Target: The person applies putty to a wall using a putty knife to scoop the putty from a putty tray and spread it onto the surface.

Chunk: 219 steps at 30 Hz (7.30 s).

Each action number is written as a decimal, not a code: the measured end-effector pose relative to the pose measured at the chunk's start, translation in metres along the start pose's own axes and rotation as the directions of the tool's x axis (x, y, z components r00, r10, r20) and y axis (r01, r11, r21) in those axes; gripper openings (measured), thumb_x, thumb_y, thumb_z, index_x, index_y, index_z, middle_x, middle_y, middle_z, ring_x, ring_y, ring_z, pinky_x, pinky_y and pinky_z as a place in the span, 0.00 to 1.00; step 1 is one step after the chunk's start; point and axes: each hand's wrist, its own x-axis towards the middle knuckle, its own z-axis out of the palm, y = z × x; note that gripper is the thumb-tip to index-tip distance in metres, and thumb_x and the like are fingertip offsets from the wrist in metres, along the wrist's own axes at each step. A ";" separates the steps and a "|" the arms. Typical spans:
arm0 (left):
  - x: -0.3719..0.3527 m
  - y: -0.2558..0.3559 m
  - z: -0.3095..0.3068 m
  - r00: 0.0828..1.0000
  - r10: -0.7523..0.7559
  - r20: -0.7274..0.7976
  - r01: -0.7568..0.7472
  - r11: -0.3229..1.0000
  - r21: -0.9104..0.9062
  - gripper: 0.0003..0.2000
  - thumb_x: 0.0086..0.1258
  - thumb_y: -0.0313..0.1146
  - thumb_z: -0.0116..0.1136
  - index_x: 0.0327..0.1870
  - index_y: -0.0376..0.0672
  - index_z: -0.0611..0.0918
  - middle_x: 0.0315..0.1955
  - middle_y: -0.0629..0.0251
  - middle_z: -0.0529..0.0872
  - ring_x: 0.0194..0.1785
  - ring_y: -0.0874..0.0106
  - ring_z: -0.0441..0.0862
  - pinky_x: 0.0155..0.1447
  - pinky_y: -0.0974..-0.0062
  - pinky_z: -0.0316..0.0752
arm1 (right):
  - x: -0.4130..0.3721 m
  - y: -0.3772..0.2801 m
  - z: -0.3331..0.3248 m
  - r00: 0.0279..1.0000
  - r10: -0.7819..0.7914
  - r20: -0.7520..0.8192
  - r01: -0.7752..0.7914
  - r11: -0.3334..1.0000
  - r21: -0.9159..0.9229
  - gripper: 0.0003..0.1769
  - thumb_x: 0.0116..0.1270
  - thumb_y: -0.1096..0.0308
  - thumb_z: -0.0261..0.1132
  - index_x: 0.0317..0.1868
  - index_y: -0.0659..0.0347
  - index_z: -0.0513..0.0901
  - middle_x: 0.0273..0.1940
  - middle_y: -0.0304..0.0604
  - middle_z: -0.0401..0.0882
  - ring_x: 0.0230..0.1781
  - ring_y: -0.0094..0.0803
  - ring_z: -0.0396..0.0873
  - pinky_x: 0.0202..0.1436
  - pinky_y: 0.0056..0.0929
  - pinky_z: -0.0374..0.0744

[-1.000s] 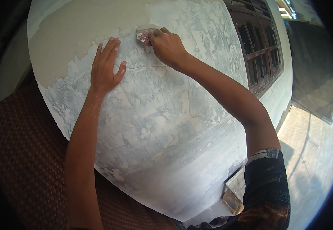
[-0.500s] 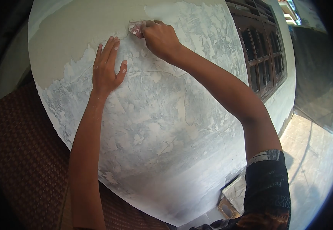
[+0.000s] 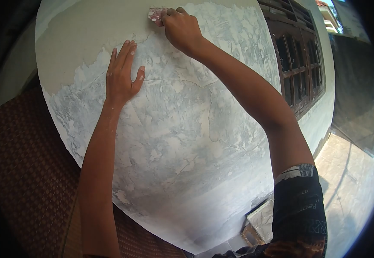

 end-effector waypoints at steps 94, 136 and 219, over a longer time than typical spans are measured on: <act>-0.027 -0.013 -0.020 0.999 0.005 0.038 -0.003 0.999 -0.053 0.26 0.69 0.35 0.52 0.67 0.33 0.74 0.68 0.51 0.75 0.75 0.57 0.68 0.79 0.51 0.57 | 0.025 -0.005 0.004 0.996 -0.094 0.008 0.095 0.993 -0.070 0.09 0.65 0.75 0.65 0.45 0.62 0.84 0.41 0.44 0.85 0.43 0.43 0.82 0.42 0.39 0.84; -0.025 -0.013 -0.021 0.999 0.002 0.049 0.000 0.999 -0.049 0.26 0.69 0.35 0.55 0.68 0.34 0.73 0.68 0.51 0.75 0.75 0.57 0.67 0.79 0.52 0.58 | -0.038 -0.053 -0.015 0.986 -0.027 0.162 0.016 0.997 0.071 0.14 0.59 0.78 0.63 0.41 0.54 0.90 0.45 0.44 0.85 0.47 0.46 0.83 0.40 0.40 0.86; -0.025 -0.012 -0.020 1.000 0.011 0.007 -0.011 0.999 -0.048 0.24 0.70 0.35 0.51 0.65 0.31 0.76 0.65 0.50 0.78 0.73 0.55 0.70 0.77 0.49 0.60 | -0.040 -0.039 -0.036 0.991 -0.034 0.131 0.022 0.996 0.092 0.13 0.56 0.81 0.63 0.42 0.64 0.86 0.45 0.43 0.83 0.48 0.44 0.79 0.41 0.39 0.87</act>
